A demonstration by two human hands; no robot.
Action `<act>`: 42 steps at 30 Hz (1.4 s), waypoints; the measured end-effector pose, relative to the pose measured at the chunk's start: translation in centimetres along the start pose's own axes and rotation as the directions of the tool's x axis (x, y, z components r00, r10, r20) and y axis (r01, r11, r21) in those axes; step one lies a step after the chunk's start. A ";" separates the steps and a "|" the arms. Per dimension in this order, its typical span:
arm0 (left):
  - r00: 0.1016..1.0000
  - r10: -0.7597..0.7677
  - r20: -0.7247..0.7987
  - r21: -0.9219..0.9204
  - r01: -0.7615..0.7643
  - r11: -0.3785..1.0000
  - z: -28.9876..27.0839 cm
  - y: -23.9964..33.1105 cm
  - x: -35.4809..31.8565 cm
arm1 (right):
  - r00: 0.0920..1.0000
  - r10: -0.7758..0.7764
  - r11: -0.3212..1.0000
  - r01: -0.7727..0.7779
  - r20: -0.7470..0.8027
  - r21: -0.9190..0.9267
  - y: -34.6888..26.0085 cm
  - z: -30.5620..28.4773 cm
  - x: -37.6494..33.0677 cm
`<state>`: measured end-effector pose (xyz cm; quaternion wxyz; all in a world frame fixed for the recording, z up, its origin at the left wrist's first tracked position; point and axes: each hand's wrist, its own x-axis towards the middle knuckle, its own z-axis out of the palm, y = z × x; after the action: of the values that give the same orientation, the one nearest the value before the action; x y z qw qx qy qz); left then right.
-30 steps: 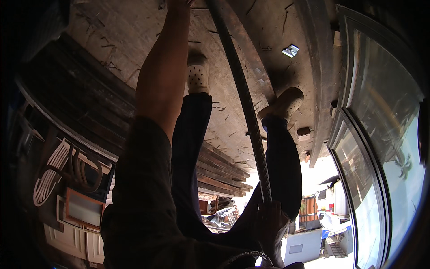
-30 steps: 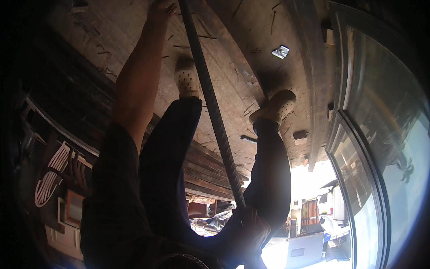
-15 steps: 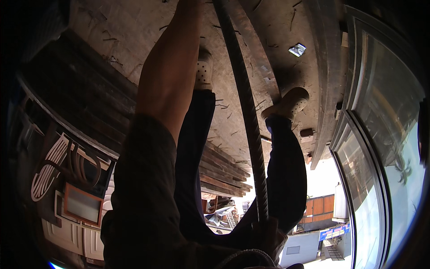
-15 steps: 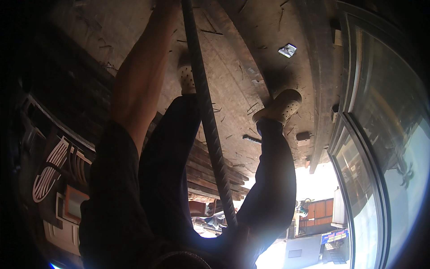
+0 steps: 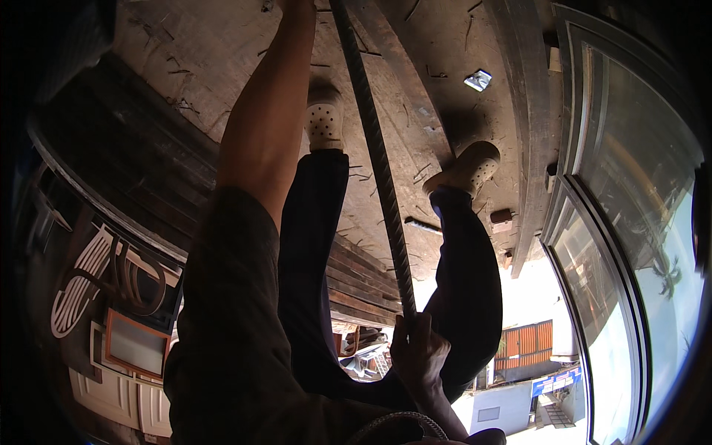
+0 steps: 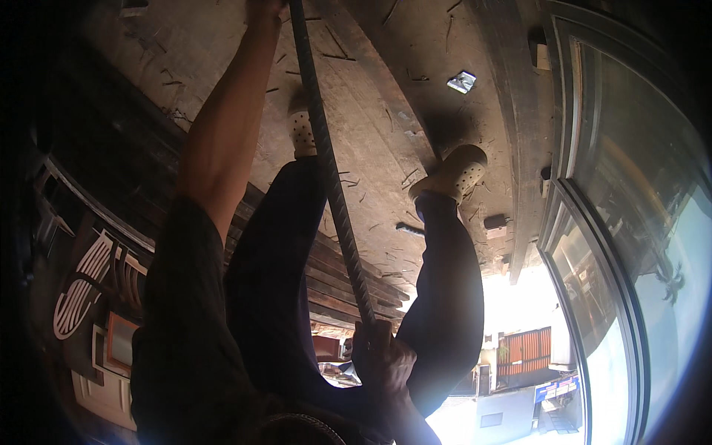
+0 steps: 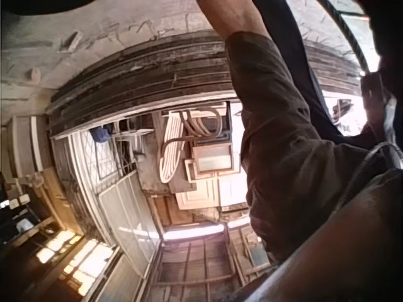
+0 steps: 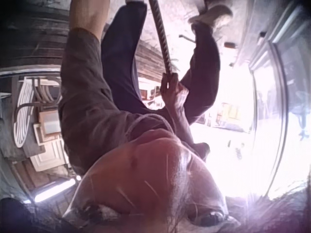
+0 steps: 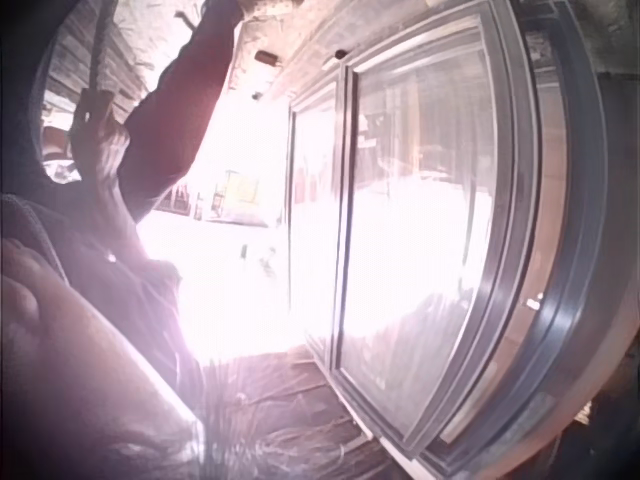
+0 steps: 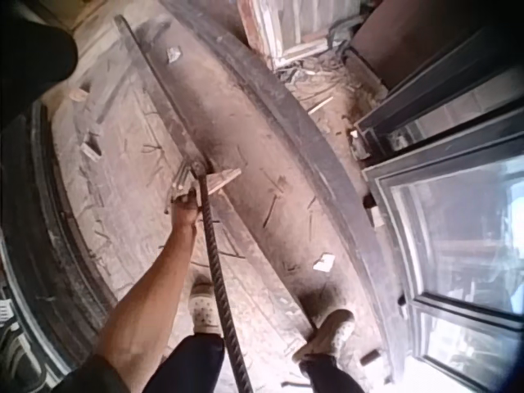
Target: The person is working on a wooden ceiling or roof structure. They use a long metal rod to pry and adjust wooden planks and then use pliers to manipulate nails or fasteners embedded in the wood.
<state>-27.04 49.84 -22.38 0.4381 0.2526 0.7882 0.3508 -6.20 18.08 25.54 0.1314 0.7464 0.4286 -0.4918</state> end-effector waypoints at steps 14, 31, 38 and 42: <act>0.793 -0.558 0.246 -0.102 0.593 0.798 -8.1 12.0 -44.9 | 0.994 -0.052 0.996 0.045 -0.094 -0.080 2.2 2.0 1.2; 0.929 -0.290 0.229 0.230 0.238 0.944 -8.1 11.1 -47.6 | 0.999 -0.036 0.998 0.037 0.020 -0.047 3.8 1.7 1.9; 0.968 -0.216 0.127 0.403 0.149 0.903 -6.0 11.0 -49.0 | 0.994 -0.103 0.988 0.105 0.018 -0.113 6.3 1.4 2.6; 0.975 -0.213 0.060 0.529 0.150 0.835 -8.1 8.4 -48.3 | 0.989 -0.146 0.988 0.146 -0.003 -0.051 7.0 7.6 2.2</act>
<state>-9.72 18.39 11.93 0.4296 0.3059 0.8471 0.0658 -5.20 10.32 18.40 0.1125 0.7110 0.4948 -0.4868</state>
